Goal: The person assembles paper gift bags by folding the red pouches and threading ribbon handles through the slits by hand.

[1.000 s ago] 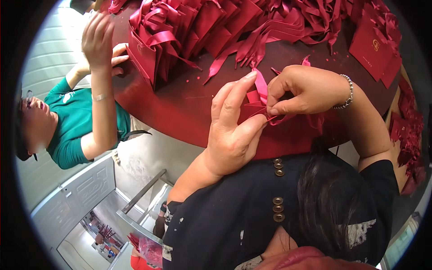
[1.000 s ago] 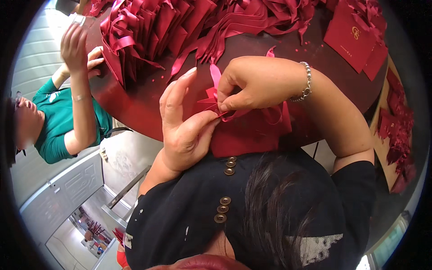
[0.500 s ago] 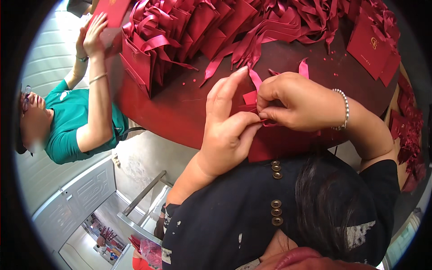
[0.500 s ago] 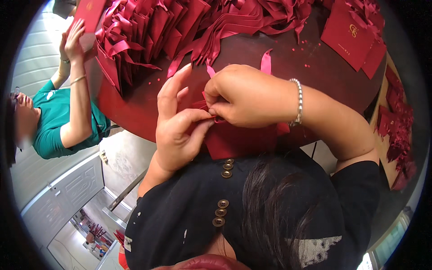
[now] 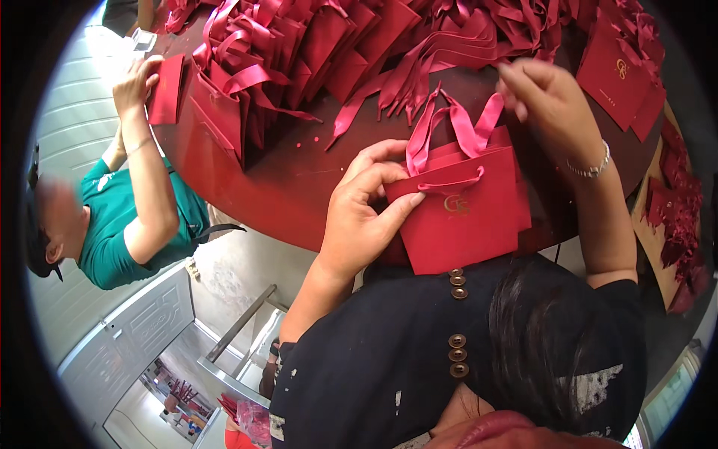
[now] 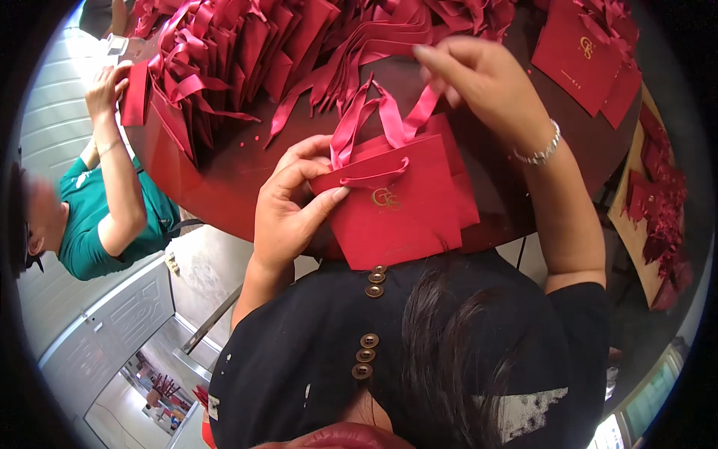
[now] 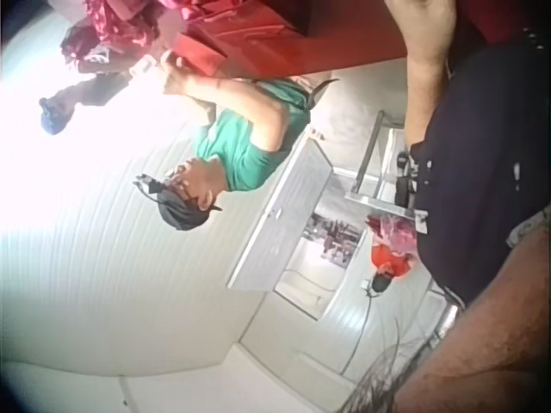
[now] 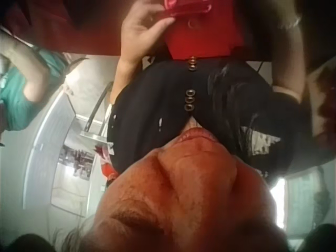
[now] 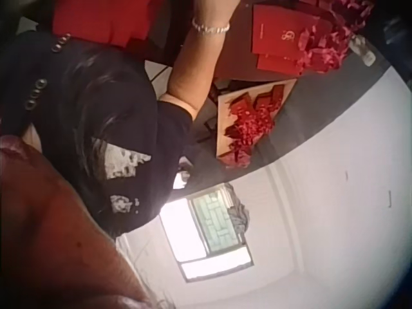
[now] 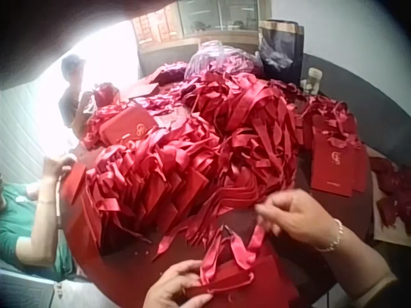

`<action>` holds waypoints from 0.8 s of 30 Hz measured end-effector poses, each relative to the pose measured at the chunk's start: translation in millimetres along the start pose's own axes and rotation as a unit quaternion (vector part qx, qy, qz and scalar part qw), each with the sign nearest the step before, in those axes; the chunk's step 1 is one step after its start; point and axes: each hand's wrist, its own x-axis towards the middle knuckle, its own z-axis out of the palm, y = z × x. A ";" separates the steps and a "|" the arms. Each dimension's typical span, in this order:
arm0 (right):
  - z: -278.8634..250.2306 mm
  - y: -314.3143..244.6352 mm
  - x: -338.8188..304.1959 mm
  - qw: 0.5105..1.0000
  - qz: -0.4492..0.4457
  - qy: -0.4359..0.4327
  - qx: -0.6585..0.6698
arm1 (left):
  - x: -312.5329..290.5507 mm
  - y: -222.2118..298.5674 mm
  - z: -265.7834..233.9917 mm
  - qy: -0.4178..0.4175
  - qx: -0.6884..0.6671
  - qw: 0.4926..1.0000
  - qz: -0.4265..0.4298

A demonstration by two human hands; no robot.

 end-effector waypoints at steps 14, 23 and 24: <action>2.9 -1.4 -37.8 0.989 0.089 -0.075 -0.094 | 7.4 15.0 14.2 -0.063 0.073 0.995 0.021; 12.1 22.4 -37.0 0.986 -0.038 0.155 -0.051 | -1.1 1.4 12.3 -0.054 0.030 0.998 -0.019; 3.0 22.8 -38.6 0.989 -0.026 0.140 -0.044 | -1.2 -0.1 13.5 -0.031 0.012 0.999 -0.016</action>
